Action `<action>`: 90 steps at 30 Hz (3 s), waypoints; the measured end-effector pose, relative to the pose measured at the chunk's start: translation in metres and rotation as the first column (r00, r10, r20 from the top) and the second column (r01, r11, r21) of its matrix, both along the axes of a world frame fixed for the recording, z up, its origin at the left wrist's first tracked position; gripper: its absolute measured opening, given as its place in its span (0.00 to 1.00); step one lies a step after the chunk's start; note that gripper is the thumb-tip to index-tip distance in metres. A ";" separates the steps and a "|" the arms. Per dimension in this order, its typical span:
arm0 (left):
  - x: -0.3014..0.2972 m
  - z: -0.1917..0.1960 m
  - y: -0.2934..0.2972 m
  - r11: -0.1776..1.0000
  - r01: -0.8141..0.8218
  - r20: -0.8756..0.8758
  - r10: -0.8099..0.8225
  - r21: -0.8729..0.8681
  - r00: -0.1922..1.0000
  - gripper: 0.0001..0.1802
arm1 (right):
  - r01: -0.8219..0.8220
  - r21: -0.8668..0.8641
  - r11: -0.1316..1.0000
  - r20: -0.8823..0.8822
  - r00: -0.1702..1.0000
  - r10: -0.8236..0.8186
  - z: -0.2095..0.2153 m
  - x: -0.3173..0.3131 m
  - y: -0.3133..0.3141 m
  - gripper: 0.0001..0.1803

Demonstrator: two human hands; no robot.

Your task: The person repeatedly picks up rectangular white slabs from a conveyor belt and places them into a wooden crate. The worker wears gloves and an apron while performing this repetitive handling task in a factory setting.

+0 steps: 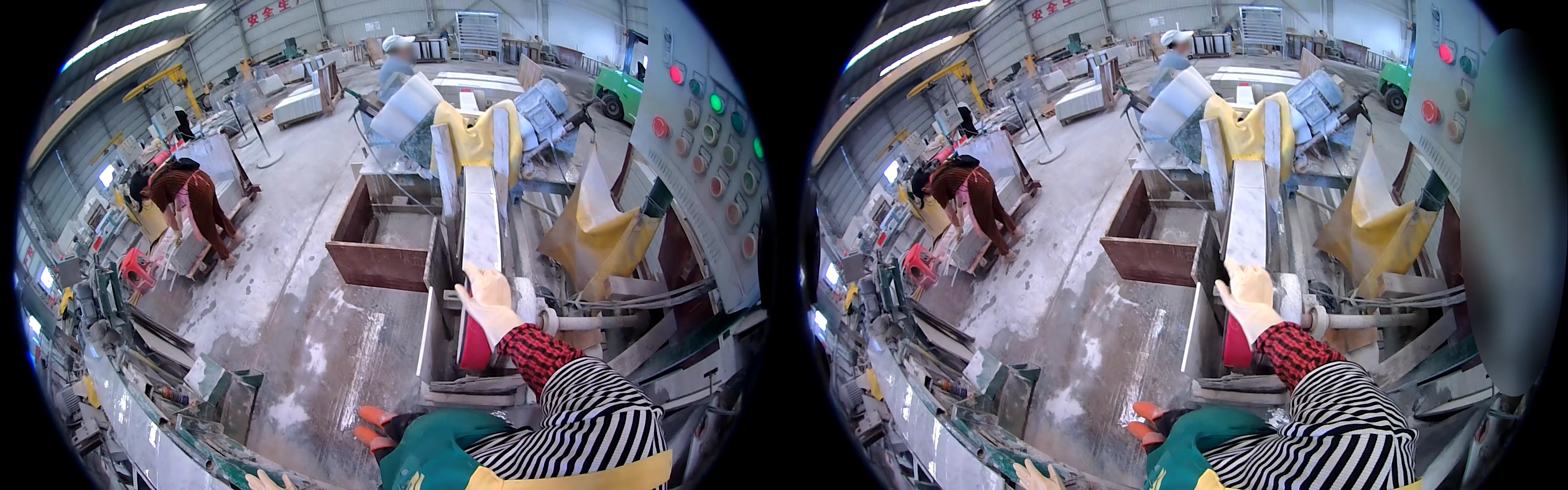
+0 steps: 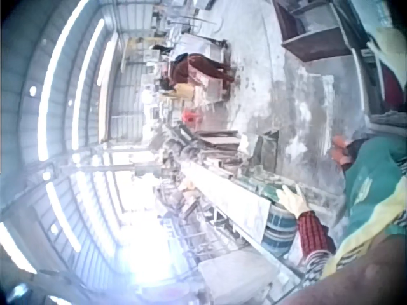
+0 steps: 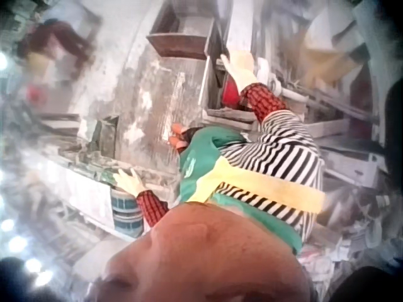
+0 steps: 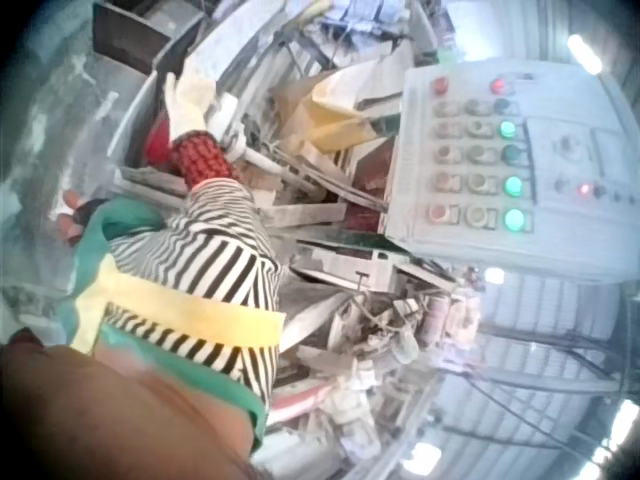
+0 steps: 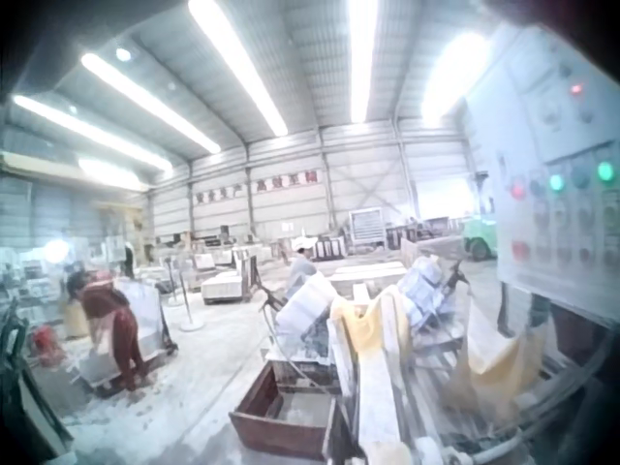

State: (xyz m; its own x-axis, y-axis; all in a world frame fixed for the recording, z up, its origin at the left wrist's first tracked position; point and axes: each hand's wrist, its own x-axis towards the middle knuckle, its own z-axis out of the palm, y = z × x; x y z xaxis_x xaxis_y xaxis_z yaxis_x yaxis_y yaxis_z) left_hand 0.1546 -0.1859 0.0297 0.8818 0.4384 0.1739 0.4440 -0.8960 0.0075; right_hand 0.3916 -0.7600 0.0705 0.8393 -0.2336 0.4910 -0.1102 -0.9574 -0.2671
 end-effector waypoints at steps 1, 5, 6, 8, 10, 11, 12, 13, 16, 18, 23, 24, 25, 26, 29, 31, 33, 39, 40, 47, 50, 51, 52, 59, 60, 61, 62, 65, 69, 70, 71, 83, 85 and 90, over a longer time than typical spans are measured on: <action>-0.007 0.003 0.002 1.000 -0.017 -0.004 0.017 0.008 1.000 0.37 | 0.008 -0.008 1.000 0.008 1.000 -0.008 0.004 0.014 0.002 0.22; -0.024 0.007 0.004 0.998 -0.070 -0.002 0.070 0.004 0.998 0.37 | 0.019 -0.117 0.993 0.039 0.999 -0.015 0.010 0.068 0.007 0.27; -0.028 0.003 0.008 0.996 -0.090 0.005 0.090 -0.010 0.996 0.37 | 0.060 -0.179 0.982 0.093 0.995 -0.044 0.002 0.079 0.006 0.27; -0.010 -0.007 0.010 0.997 -0.036 0.034 0.038 -0.067 0.999 0.37 | 0.164 -0.122 0.979 -0.055 0.984 -0.172 0.006 0.069 -0.010 0.27; -0.016 -0.016 0.018 0.998 -0.065 -0.004 0.065 0.008 0.998 0.38 | 0.180 -0.182 0.967 -0.018 0.982 -0.187 0.012 0.065 0.004 0.26; -0.016 -0.017 0.024 0.992 -0.100 -0.014 0.099 -0.072 0.995 0.39 | 0.161 -0.182 0.970 0.014 0.987 -0.161 0.008 0.066 0.004 0.25; -0.013 -0.008 0.014 0.992 -0.130 -0.071 0.129 -0.003 0.989 0.38 | 0.159 -0.188 0.969 0.042 0.987 -0.153 0.001 0.067 0.000 0.25; -0.012 0.000 0.004 0.987 -0.149 -0.038 0.147 -0.057 0.988 0.38 | 0.147 -0.181 0.973 0.047 0.989 -0.140 -0.002 0.066 -0.001 0.25; -0.018 -0.018 0.015 0.994 -0.103 0.124 0.105 -0.020 0.987 0.38 | 0.128 -0.169 0.977 0.007 0.992 -0.129 -0.006 0.065 0.003 0.28; -0.013 -0.034 0.021 0.998 -0.061 0.185 0.059 0.007 0.981 0.37 | 0.178 -0.129 0.975 -0.032 0.982 -0.184 -0.004 0.060 0.000 0.30; -0.019 -0.031 0.020 0.996 -0.086 0.228 0.090 -0.029 0.970 0.35 | 0.229 0.041 0.972 -0.190 0.957 -0.218 0.005 0.061 0.014 0.34; -0.017 -0.028 0.018 0.996 -0.084 0.232 0.091 -0.040 0.968 0.35 | 0.219 0.068 0.973 -0.205 0.958 -0.202 0.008 0.059 0.013 0.34; -0.016 -0.025 0.016 0.995 -0.088 0.238 0.097 -0.050 0.967 0.34 | 0.207 0.094 0.974 -0.220 0.958 -0.183 0.011 0.059 0.012 0.35; -0.014 -0.023 0.015 0.994 -0.090 0.243 0.102 -0.060 0.965 0.34 | 0.191 0.102 0.976 -0.211 0.963 -0.167 0.008 0.055 0.009 0.36; -0.016 -0.027 0.017 0.994 -0.096 0.263 0.109 -0.060 0.959 0.33 | 0.138 0.088 0.987 -0.164 0.979 -0.122 -0.004 0.035 0.010 0.37; -0.021 -0.030 0.020 0.994 -0.107 0.265 0.113 -0.038 0.958 0.33 | 0.129 0.088 0.988 -0.224 0.969 -0.106 0.005 0.010 0.029 0.38; -0.019 -0.031 0.021 0.995 -0.092 0.278 0.097 -0.033 0.956 0.32 | 0.134 0.104 0.985 -0.242 0.964 -0.106 0.002 -0.003 0.025 0.41; -0.023 -0.025 0.021 0.993 -0.097 0.320 0.114 -0.070 0.941 0.29 | 0.389 0.199 0.900 -0.376 0.878 -0.296 0.033 -0.016 0.054 0.47; -0.022 -0.026 0.020 0.993 -0.095 0.320 0.112 -0.068 0.941 0.29 | 0.437 0.190 0.879 -0.395 0.854 -0.339 0.028 -0.009 0.049 0.48; -0.018 -0.031 0.020 0.992 -0.104 0.398 0.123 -0.071 0.909 0.28 | 0.354 0.232 0.906 -0.396 0.885 -0.244 0.008 0.001 0.014 0.51; -0.019 -0.031 0.020 0.992 -0.108 0.383 0.123 -0.061 0.916 0.28 | 0.222 0.737 0.638 -0.314 0.949 0.033 0.038 -0.013 0.023 0.52; -0.017 -0.029 0.020 0.991 -0.113 0.377 0.133 -0.075 0.917 0.28 | 0.121 0.876 0.467 -0.183 0.979 0.088 0.035 -0.011 0.020 0.50; -0.021 -0.025 0.020 0.988 -0.128 0.362 0.150 -0.085 0.920 0.28 | 0.009 0.940 0.340 -0.034 0.997 0.068 0.048 -0.020 0.040 0.49; -0.006 -0.042 0.017 0.935 -0.145 0.440 0.285 -0.325 0.852 0.24 | -0.089 0.910 0.406 -0.075 0.926 0.369 0.016 0.018 0.058 0.48; 0.008 -0.044 0.006 0.935 -0.088 0.498 0.261 -0.343 0.827 0.26 | -0.181 0.876 0.448 -0.056 0.883 0.466 0.015 0.020 0.071 0.48; 0.019 -0.032 -0.013 0.741 0.033 0.439 0.360 -0.671 0.823 0.30 | -0.281 0.840 0.464 -0.038 0.823 0.567 0.009 0.025 0.086 0.48; 0.031 -0.020 -0.033 0.431 0.158 0.359 0.437 -0.888 0.825 0.35 | -0.383 0.802 0.459 -0.018 0.752 0.659 0.004 0.030 0.101 0.48; 0.055 0.010 -0.095 -0.306 0.556 0.279 0.623 -0.773 0.731 0.35 | -0.486 0.799 0.354 -0.127 0.440 0.889 0.041 0.007 0.197 0.48; 0.050 0.057 -0.138 -0.527 0.663 0.142 0.716 -0.532 0.684 0.33 | -0.859 0.507 0.064 -0.225 -0.061 0.972 0.054 -0.018 0.291 0.49; 0.041 0.049 -0.133 -0.439 0.687 0.120 0.788 -0.579 0.604 0.32 | -0.919 0.391 -0.043 -0.280 -0.163 0.946 0.067 -0.036 0.315 0.48; 0.029 0.035 -0.121 -0.349 0.697 0.106 0.848 -0.627 0.519 0.31 | -0.949 0.272 -0.160 -0.339 -0.250 0.907 0.079 -0.054 0.338 0.47; -0.126 -0.007 0.044 0.170 0.685 0.114 0.985 -0.709 -0.127 0.23 | -0.952 0.101 -0.289 -0.172 -0.303 0.937 0.026 -0.051 0.374 0.31; -0.135 -0.021 0.072 0.198 0.650 0.122 0.979 -0.733 -0.161 0.21 | -0.986 0.116 -0.124 -0.224 -0.147 0.963 0.000 -0.006 0.309 0.30; -0.130 -0.038 0.119 0.166 0.614 0.064 0.981 -0.772 -0.185 0.21 | -0.891 -0.058 0.451 -0.405 0.434 0.805 -0.014 0.068 0.152 0.27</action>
